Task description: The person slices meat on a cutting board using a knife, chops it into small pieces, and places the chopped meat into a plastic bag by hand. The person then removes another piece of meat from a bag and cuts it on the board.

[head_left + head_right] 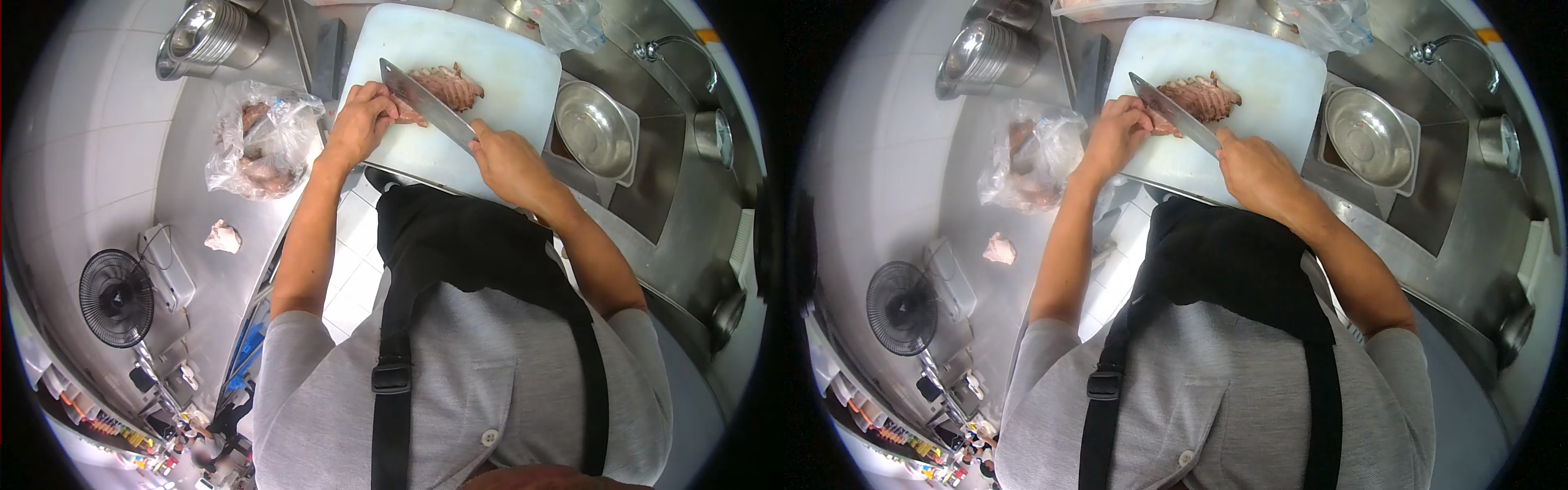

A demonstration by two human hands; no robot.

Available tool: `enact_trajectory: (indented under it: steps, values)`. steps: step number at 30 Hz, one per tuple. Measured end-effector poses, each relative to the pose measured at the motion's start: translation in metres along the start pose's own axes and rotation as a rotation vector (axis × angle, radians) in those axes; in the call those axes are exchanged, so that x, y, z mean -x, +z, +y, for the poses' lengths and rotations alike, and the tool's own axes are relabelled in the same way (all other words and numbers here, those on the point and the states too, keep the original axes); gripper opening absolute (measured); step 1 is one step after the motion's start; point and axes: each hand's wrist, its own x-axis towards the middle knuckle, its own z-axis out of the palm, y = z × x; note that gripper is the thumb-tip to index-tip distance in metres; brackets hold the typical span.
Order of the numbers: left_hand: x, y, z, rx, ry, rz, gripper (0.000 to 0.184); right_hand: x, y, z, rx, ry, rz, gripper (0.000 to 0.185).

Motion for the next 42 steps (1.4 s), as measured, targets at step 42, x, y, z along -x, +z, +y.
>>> enact_trajectory:
  steps: [42]
  values:
    - [0.0,-0.022,0.001,0.031,-0.058,0.162,0.015,-0.03,0.064,-0.004,0.101,0.019,-0.056,0.026]
